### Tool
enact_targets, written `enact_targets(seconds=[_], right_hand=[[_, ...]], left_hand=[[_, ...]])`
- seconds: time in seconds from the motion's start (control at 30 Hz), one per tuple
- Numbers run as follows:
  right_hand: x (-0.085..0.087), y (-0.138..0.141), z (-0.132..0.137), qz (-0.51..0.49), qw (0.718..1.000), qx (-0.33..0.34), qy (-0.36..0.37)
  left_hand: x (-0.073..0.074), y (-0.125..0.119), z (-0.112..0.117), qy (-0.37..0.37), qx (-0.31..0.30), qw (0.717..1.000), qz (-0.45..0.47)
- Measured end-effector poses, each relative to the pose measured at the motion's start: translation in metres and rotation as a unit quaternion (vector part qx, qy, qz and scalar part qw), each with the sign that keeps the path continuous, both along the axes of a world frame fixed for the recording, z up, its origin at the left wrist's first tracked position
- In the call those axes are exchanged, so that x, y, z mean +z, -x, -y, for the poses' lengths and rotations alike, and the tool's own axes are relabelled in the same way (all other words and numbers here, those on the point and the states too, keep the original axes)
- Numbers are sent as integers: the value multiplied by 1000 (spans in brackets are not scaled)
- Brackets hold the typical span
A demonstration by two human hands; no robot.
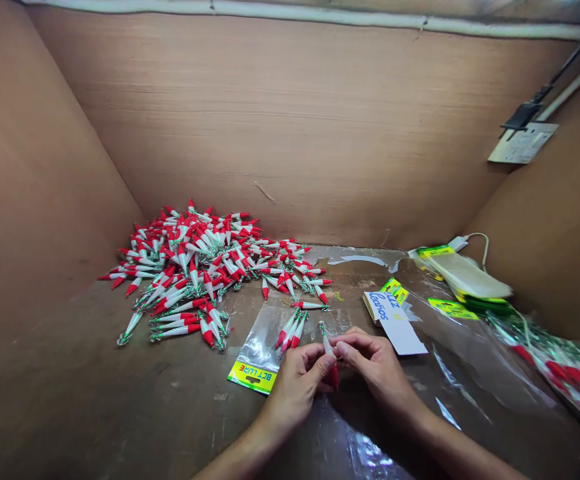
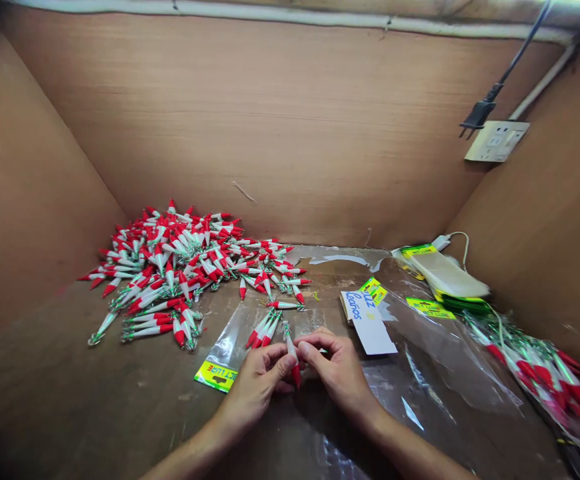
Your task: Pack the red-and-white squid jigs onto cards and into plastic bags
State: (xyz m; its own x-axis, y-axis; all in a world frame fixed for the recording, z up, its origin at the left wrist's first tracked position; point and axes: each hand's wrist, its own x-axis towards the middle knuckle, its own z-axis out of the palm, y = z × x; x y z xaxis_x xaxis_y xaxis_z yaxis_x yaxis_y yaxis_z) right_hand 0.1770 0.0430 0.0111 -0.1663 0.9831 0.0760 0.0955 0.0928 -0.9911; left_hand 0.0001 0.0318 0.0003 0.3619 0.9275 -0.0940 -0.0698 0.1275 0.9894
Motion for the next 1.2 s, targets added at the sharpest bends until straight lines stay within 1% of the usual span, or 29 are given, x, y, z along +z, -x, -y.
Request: enact_targets(seconds=[0.13,0.27,0.33,0.43,0.53,0.67,0.83,0.93,1.03,1.1,1.2], right_hand=[[-1,-2,-1,-45,997,33,53],[-7,-3,-2,-73,993,31,92],[-9,-4,-2,-68,993,32,90],[-10,-4,-3,-73,993,33,83],[-8,-3,-3,-85,993,31,78],[-4,-3,-3,-68,995,39,58],[-1,-3,-2,-92,992,50,72],[1,-2,-1,-102,991,49,67],[-1,-1,0,-93,993,38,67],[-5,0,0,-105,990,40,87],[-11,3,0,-163,977,54,128]], left_hand=[[-4,-3,0,-2,-34,999,0],[-5,-5,0,-21,-43,999,-17],[-5,-5,0,-25,-45,998,-25],[-4,-4,1,-12,-54,998,-17],[-4,-3,1,-1,-60,998,-6],[-2,-2,1,-4,-62,998,-15],[-2,0,1,12,-77,997,-5],[-1,0,0,11,-74,997,-8],[-2,-1,1,-1,-61,998,-14],[-2,-3,2,-10,-49,999,-16],[-3,-5,2,-18,-27,999,-12]])
